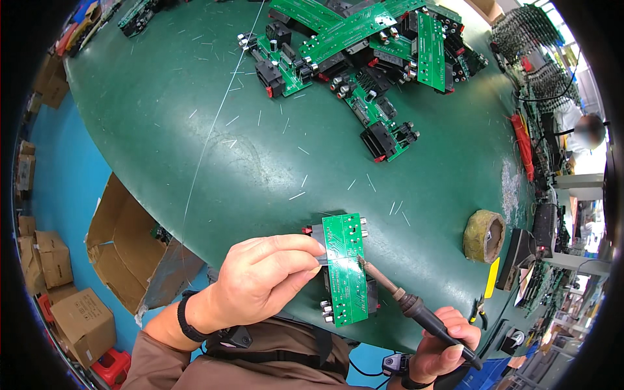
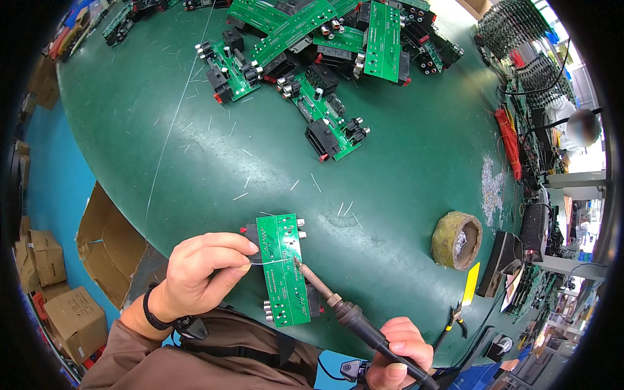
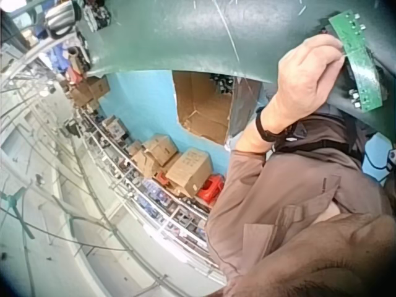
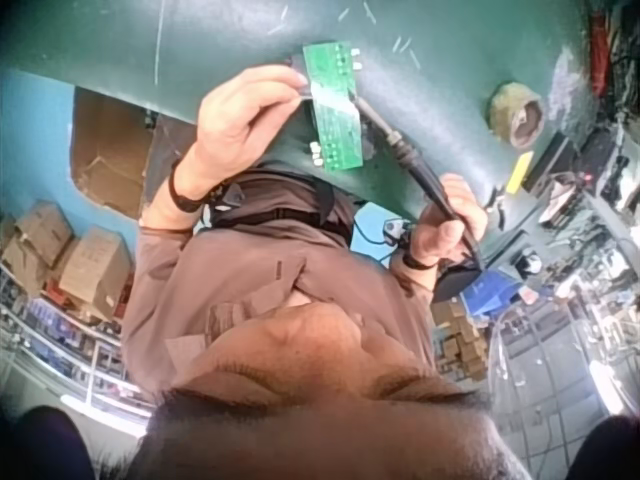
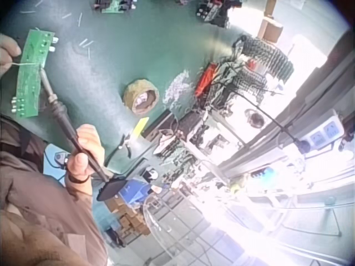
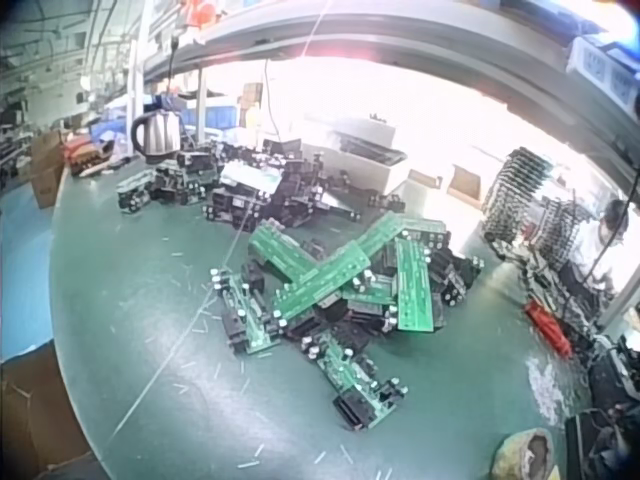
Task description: The recorder is soldering electrical components onto printed circuit boards at a workstation.
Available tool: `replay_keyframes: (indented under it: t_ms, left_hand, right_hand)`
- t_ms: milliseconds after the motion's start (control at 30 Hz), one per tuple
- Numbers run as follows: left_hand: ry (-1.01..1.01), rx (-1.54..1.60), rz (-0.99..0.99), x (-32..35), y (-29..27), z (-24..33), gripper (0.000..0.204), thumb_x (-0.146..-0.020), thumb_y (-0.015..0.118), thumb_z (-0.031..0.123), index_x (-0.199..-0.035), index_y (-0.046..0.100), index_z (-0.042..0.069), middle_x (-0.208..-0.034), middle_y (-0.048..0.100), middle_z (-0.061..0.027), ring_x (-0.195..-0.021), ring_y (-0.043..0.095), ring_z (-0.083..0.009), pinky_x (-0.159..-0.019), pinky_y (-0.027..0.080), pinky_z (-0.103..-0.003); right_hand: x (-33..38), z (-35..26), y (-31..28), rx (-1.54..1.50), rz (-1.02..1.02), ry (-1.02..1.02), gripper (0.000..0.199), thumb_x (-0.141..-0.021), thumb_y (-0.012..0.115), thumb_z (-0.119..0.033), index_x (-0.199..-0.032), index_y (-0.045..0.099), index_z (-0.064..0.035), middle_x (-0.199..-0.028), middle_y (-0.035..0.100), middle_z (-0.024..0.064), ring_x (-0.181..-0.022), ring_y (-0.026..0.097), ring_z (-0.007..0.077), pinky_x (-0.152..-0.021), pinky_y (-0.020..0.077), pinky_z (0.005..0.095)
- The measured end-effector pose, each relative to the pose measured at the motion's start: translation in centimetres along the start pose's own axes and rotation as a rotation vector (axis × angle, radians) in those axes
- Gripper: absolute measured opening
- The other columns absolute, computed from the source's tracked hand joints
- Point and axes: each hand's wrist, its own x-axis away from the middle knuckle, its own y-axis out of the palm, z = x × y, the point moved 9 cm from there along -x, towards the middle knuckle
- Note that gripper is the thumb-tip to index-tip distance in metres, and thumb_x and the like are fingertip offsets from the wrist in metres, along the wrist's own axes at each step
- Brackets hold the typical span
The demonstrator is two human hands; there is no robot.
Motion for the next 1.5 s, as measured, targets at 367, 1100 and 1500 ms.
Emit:
replay_keyframes:
  t_ms: [367, 1100, 1500]
  left_hand:
    - [-0.013, 0.036, -0.029, 0.1, -0.1, -0.1, 0.017, -0.076, 0.066, -0.006, -0.088, 0.059, 0.004, -0.096, 0.067, -0.0136, -0.076, 0.065, -0.0222, -0.065, 0.052, -0.029]
    - [0.083, 0.068, 0.055, 1.6, -0.9, 0.6, 0.012, -0.079, 0.063, -0.003, -0.085, 0.055, 0.003, -0.067, 0.051, -0.0041, -0.052, 0.046, -0.0125, -0.046, 0.034, -0.025]
    - [0.17, 0.024, -0.002, 1.4, -0.4, 1.2, 0.013, -0.07, 0.062, -0.001, -0.076, 0.052, 0.005, -0.06, 0.048, -0.0033, -0.046, 0.043, -0.0142, -0.042, 0.033, -0.026]
  right_hand:
    - [0.4, 0.0, -0.8, -0.065, 0.074, 0.011, 0.037, -0.093, 0.049, -0.045, -0.091, 0.044, -0.0082, -0.061, 0.045, 0.0022, -0.051, 0.041, 0.0115, -0.058, 0.0334, 0.0284]
    - [2.9, -0.4, -1.6, -0.074, 0.1, 0.054, 0.04, -0.091, 0.052, -0.048, -0.089, 0.042, -0.0095, -0.065, 0.043, 0.0011, -0.059, 0.04, 0.0132, -0.06, 0.0322, 0.0297]
    - [3.5, -0.2, -2.0, -0.093, 0.104, 0.031, 0.04, -0.093, 0.049, -0.048, -0.088, 0.041, -0.0098, -0.064, 0.043, 0.0012, -0.057, 0.04, 0.0136, -0.059, 0.0324, 0.0299]
